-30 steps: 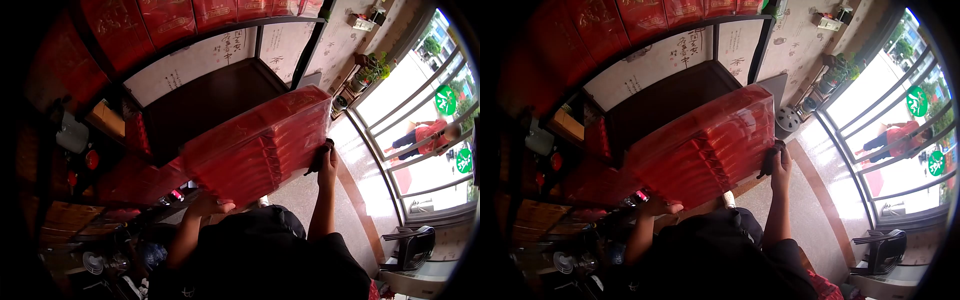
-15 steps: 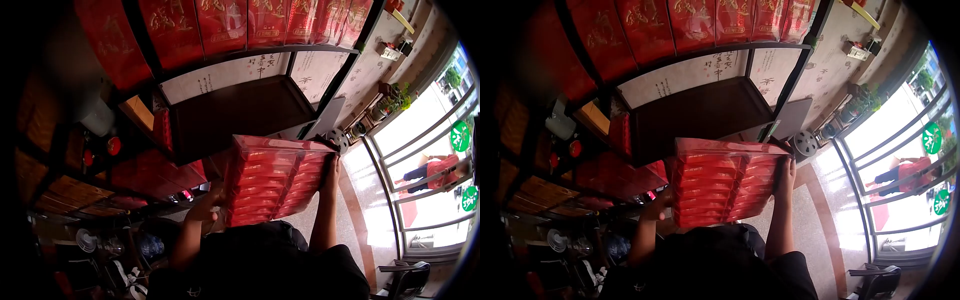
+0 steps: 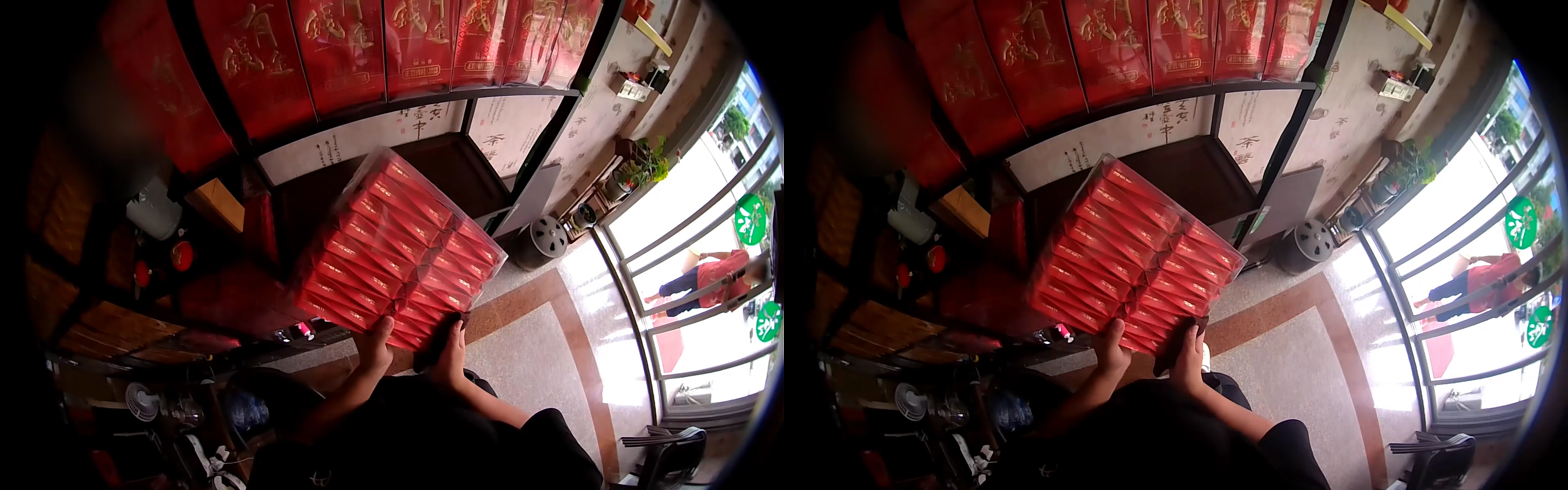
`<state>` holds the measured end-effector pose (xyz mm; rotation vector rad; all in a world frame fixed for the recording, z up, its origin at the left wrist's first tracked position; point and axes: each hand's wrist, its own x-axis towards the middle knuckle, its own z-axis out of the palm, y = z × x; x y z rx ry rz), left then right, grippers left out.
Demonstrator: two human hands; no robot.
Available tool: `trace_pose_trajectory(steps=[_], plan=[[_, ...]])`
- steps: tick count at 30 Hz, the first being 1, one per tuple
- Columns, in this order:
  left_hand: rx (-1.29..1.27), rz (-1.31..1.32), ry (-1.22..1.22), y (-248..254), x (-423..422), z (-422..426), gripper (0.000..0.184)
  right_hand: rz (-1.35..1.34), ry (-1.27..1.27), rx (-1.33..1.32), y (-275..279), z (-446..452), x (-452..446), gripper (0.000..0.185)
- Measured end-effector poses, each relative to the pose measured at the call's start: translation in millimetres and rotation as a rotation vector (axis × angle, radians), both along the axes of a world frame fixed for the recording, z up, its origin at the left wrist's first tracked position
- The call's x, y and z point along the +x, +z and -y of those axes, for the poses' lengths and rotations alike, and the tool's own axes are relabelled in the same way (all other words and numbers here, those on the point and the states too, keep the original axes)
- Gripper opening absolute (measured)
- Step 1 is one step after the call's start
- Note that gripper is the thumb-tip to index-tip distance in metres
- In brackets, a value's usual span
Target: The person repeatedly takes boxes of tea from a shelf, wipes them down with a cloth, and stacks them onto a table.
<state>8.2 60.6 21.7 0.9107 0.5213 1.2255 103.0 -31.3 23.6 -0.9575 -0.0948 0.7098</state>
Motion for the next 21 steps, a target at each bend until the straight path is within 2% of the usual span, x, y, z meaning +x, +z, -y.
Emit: trace_pose_trajectory(steps=[2,3,5,6,8,10,11,13,14,17,19,21], plan=[[0.106,-0.088,-0.045,1,-6,-4,0.076,-0.017,0.024,-0.021,6,3,-1,0.055],[0.099,-0.094,-0.049,-4,-12,-8,0.076,0.07,-0.038,-0.059,1,0,10,0.052],[0.122,-0.081,-0.24,-16,-21,-17,0.074,0.008,-0.187,0.009,29,-12,38,0.048],[0.058,-0.085,-0.265,8,-26,-13,0.074,0.066,-0.211,0.03,25,-13,58,0.045],[0.017,-0.066,-0.259,1,-31,-15,0.074,0.122,-0.232,0.051,25,-18,91,0.043],[-0.045,-0.031,-0.23,4,-34,-11,0.075,0.72,-0.31,-0.131,37,-24,109,0.036],[-0.049,-0.034,-0.228,6,-36,-11,0.075,0.717,-0.307,-0.135,47,-23,109,0.036],[0.053,-0.094,-0.205,8,-38,-13,0.073,1.331,-0.151,-0.709,68,-16,106,0.03],[0.046,-0.096,-0.206,8,-40,-14,0.073,1.348,-0.211,-0.664,72,-22,102,0.033],[0.12,-0.193,-0.284,10,-49,-22,0.076,1.28,-0.179,-0.579,81,-36,99,0.034],[0.219,-0.279,-0.368,13,-54,-30,0.069,1.286,-0.182,-0.58,92,-49,96,0.035],[0.233,-0.316,-0.437,31,-54,-31,0.071,1.095,-0.279,-0.38,108,-63,97,0.035]])
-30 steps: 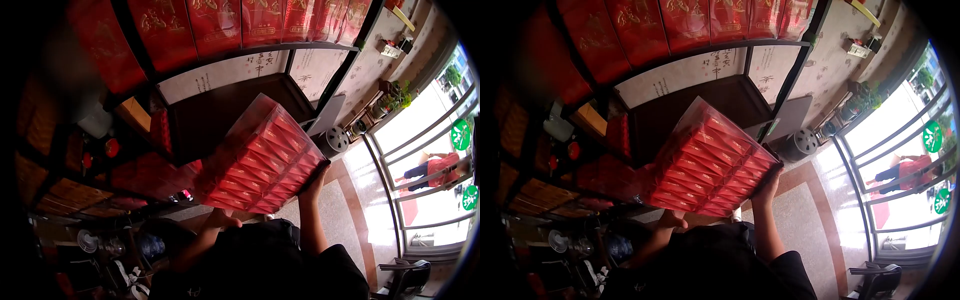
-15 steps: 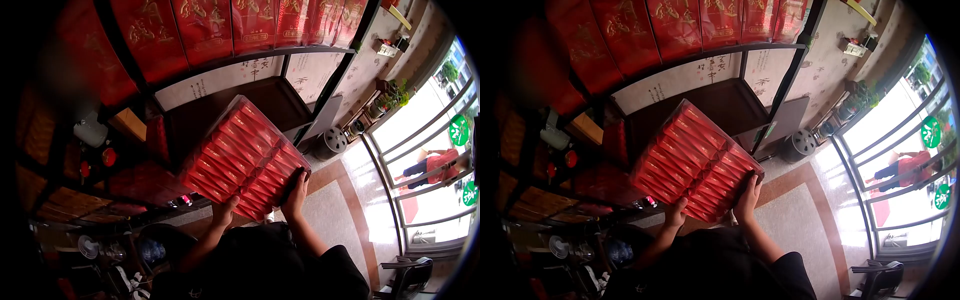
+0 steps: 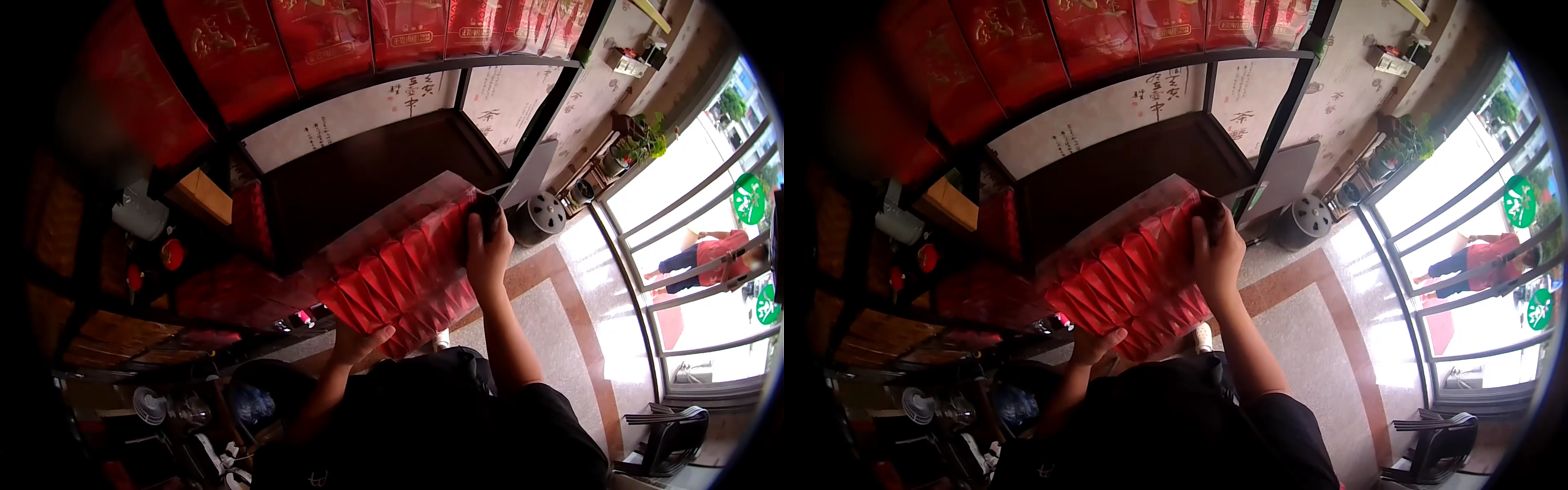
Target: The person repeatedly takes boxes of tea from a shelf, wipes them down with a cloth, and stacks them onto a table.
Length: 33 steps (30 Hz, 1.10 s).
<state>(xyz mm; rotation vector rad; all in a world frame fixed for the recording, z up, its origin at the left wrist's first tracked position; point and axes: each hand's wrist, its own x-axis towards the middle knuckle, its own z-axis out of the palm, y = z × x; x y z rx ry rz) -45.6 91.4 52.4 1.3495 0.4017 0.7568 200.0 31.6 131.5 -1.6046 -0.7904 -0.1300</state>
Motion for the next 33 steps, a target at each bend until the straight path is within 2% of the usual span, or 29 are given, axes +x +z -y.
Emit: trace_pose_trajectory(steps=[2,4,6,7,8,11,12,14,16,18,19,22,24,25,27,30,33], plan=[[0.17,-0.055,-0.024,8,5,6,0.073,0.027,-0.065,0.174,19,-10,-1,0.037],[0.225,-0.068,0.014,1,10,10,0.077,0.206,-0.075,0.143,22,-11,-6,0.045],[0.057,0.062,0.049,2,14,14,0.078,0.702,-0.11,-0.072,29,-7,-18,0.052],[0.133,-0.008,-0.019,-12,10,5,0.084,0.702,0.038,-0.116,17,-4,-31,0.059],[0.116,-0.016,-0.012,-13,10,11,0.084,0.769,0.153,-0.11,6,-1,-49,0.059],[0.203,0.029,0.12,0,27,5,0.068,1.083,0.583,-0.144,-4,13,-82,0.054],[0.236,0.035,0.096,4,28,3,0.066,1.095,0.646,-0.148,-7,15,-94,0.057],[0.291,0.038,0.041,11,25,4,0.063,1.172,0.474,-0.148,-5,10,-94,0.056],[0.335,0.046,-0.009,12,22,9,0.059,1.265,0.365,-0.01,12,-4,-71,0.048],[0.42,-0.095,0.121,5,12,8,0.078,1.115,0.332,-0.032,20,-2,-56,0.046],[0.453,-0.088,0.172,-1,11,4,0.082,1.039,0.301,-0.061,29,-3,-43,0.047],[0.306,-0.04,0.17,-5,-1,2,0.079,0.806,0.247,-0.131,36,-7,20,0.05],[0.355,-0.067,0.177,6,-3,2,0.077,0.552,0.219,-0.198,28,-7,31,0.045],[0.391,-0.087,0.182,12,-2,2,0.076,0.68,0.285,-0.2,34,-6,22,0.048],[0.426,-0.107,0.183,14,3,2,0.076,0.727,0.494,-0.127,39,-4,-18,0.05],[0.57,-0.212,0.17,11,9,7,0.076,0.795,0.543,-0.001,42,5,-60,0.056],[0.345,-0.165,0.183,8,5,16,0.082,0.872,0.524,0.115,29,4,-37,0.057]])
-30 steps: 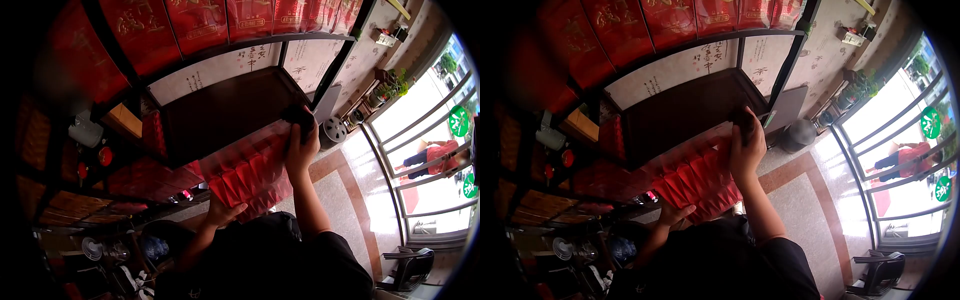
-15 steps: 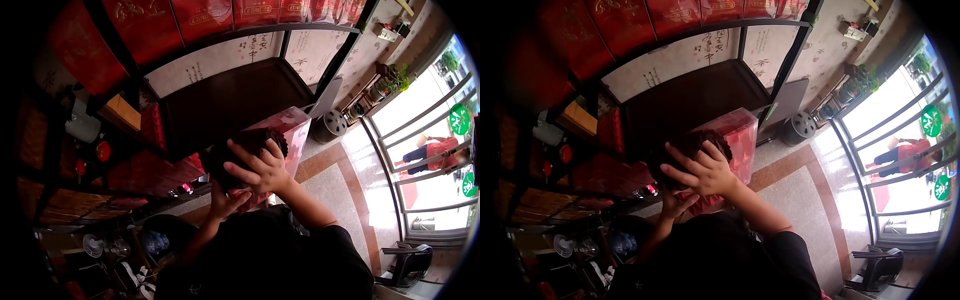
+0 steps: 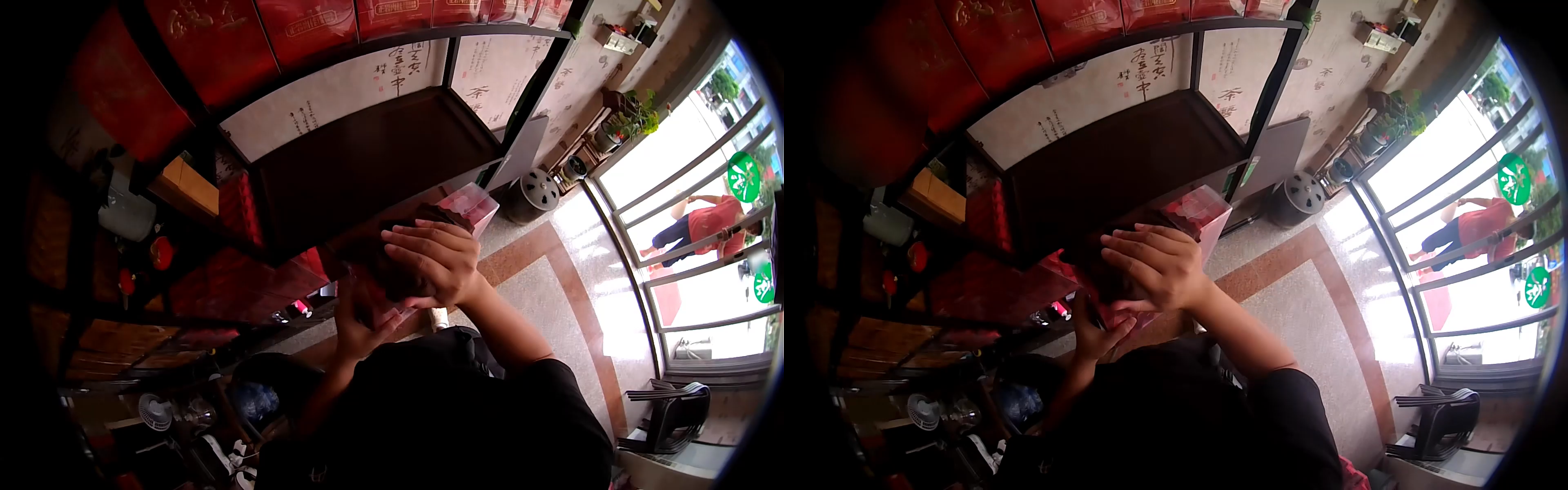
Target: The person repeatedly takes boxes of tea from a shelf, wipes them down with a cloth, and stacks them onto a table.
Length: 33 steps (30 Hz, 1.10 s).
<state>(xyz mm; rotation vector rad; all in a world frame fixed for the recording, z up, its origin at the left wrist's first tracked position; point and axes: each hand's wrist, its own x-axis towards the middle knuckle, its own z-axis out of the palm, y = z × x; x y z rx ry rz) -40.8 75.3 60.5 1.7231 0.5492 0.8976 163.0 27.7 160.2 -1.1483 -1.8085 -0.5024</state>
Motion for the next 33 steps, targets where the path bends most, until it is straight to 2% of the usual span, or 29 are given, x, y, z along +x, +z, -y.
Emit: trace_pose_trajectory(steps=[1,3,5,7,9,10,13,15,16,17,18,20,23,25,26,27,29,31,33], plan=[[-0.004,-0.002,-0.002,1,-1,0,0.082,0.052,-0.045,0.026,-2,0,18,0.053],[0.083,0.139,-0.017,7,-1,-6,0.069,-0.012,-0.216,0.086,-16,1,53,0.047],[0.069,0.11,-0.014,8,-3,-8,0.066,-0.279,-0.398,0.069,-25,3,64,0.043],[0.005,0.115,-0.033,12,3,-7,0.067,-0.364,-0.464,0.102,-35,3,52,0.046],[-0.007,0.141,-0.028,12,12,-4,0.069,-0.251,-0.492,0.171,-33,6,21,0.052],[-0.023,0.164,-0.022,11,14,-4,0.07,-0.204,-0.453,0.137,-44,5,5,0.058],[-0.062,0.188,0.026,-9,19,-9,0.075,0.066,-0.206,-0.103,-69,18,-38,0.058],[0.242,-0.012,0.067,-46,7,-24,0.078,0.141,0.004,-0.312,-82,32,-38,0.06],[0.395,-0.098,0.099,-64,1,-31,0.08,0.12,0.0,-0.348,-93,34,-28,0.061],[0.041,0.077,0.007,-40,5,-29,0.082,0.098,-0.003,-0.384,-96,37,-19,0.061],[-0.312,0.286,-0.033,-16,9,-27,0.084,0.085,-0.145,-0.287,-100,36,-6,0.063],[-0.333,0.291,-0.042,0,10,-23,0.085,-0.117,-0.349,-0.294,-94,27,16,0.069],[-0.396,0.282,-0.062,-4,9,-16,0.087,-0.233,-0.578,-0.123,-62,5,43,0.079],[-0.404,0.3,-0.06,0,11,-9,0.087,-0.659,-0.424,-0.272,-41,6,41,0.079],[-0.402,0.298,-0.059,-2,10,-9,0.087,-0.761,-0.374,-0.307,-46,6,50,0.082],[-0.426,0.318,-0.08,-6,8,-11,0.087,-0.843,-0.312,-0.34,-49,5,58,0.081],[-0.445,0.338,-0.1,-8,3,-10,0.087,-1.032,-0.099,-0.625,-64,12,77,0.077],[-0.646,0.378,-0.07,-8,-2,-12,0.089,-1.184,0.158,-0.615,-69,22,70,0.072],[-0.689,0.422,-0.058,-14,-4,-16,0.089,-1.243,0.263,-0.83,-82,41,74,0.079]])
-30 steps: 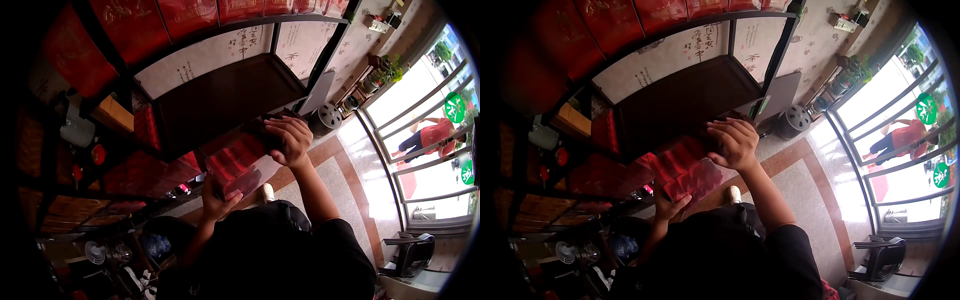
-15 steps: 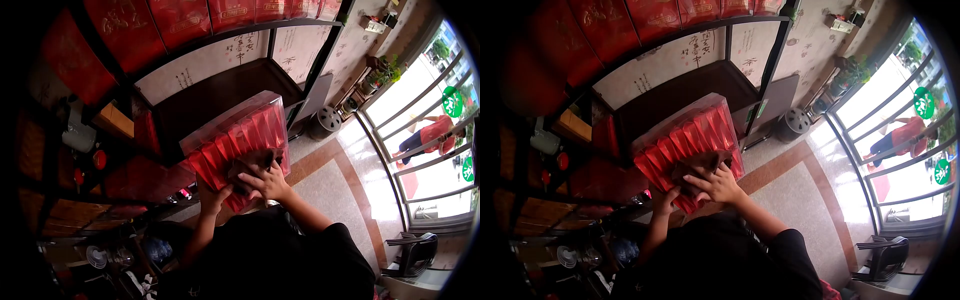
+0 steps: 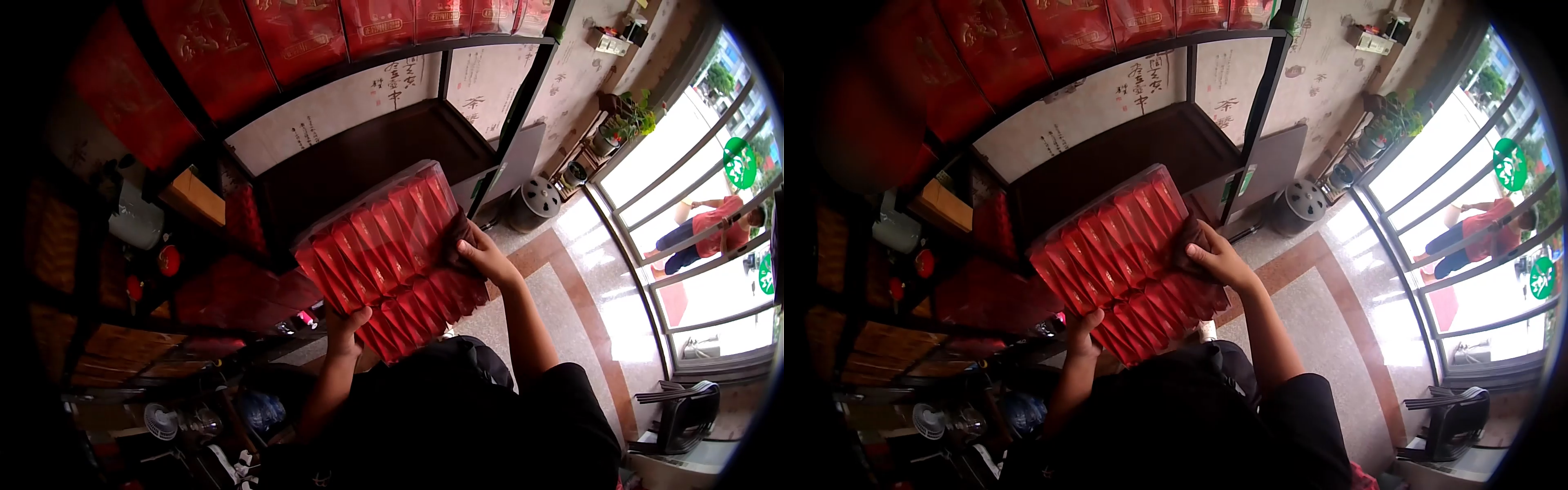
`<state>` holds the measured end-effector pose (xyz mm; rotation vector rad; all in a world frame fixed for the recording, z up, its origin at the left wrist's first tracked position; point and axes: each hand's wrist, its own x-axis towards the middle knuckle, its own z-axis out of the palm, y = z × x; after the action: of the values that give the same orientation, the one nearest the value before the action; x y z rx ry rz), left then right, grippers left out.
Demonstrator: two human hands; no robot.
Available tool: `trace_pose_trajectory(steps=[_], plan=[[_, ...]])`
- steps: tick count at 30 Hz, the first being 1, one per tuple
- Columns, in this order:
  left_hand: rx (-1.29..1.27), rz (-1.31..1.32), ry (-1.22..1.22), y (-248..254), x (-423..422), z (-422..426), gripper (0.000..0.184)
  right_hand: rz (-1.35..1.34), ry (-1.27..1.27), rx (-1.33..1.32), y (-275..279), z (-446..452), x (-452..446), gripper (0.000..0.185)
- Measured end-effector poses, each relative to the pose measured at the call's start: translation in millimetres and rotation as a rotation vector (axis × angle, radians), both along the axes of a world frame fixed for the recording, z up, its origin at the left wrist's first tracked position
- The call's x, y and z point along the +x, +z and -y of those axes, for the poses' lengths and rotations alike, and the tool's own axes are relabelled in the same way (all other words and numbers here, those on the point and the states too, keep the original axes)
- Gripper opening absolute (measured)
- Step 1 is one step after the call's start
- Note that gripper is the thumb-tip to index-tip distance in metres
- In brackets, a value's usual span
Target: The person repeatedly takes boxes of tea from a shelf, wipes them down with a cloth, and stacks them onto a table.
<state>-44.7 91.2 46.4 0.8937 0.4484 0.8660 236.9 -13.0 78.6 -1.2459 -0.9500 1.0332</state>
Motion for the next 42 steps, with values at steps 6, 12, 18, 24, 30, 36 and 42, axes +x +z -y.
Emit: trace_pose_trajectory(steps=[6,12,18,24,30,36,42], plan=[[-0.034,0.07,-0.028,-5,-3,-6,0.073,0.033,0.247,-0.166,-33,46,19,0.084],[-0.011,-0.067,-0.087,3,14,8,0.087,0.777,-0.666,-0.264,42,-14,-45,0.064],[0.035,0.056,0.04,1,35,11,0.089,1.291,-0.446,0.056,28,-15,-93,0.074],[-0.093,0.093,0.041,0,33,5,0.083,1.437,-0.013,0.27,-1,22,-88,0.074],[-0.01,0.019,-0.009,-21,36,24,0.086,1.351,-0.662,0.012,39,-17,-45,0.067],[-0.257,0.065,0.002,14,47,37,0.059,1.391,-0.258,0.267,28,-1,-123,0.063],[-0.042,-0.005,-0.027,-28,38,15,0.072,1.392,-0.312,0.167,21,43,-131,0.067]])
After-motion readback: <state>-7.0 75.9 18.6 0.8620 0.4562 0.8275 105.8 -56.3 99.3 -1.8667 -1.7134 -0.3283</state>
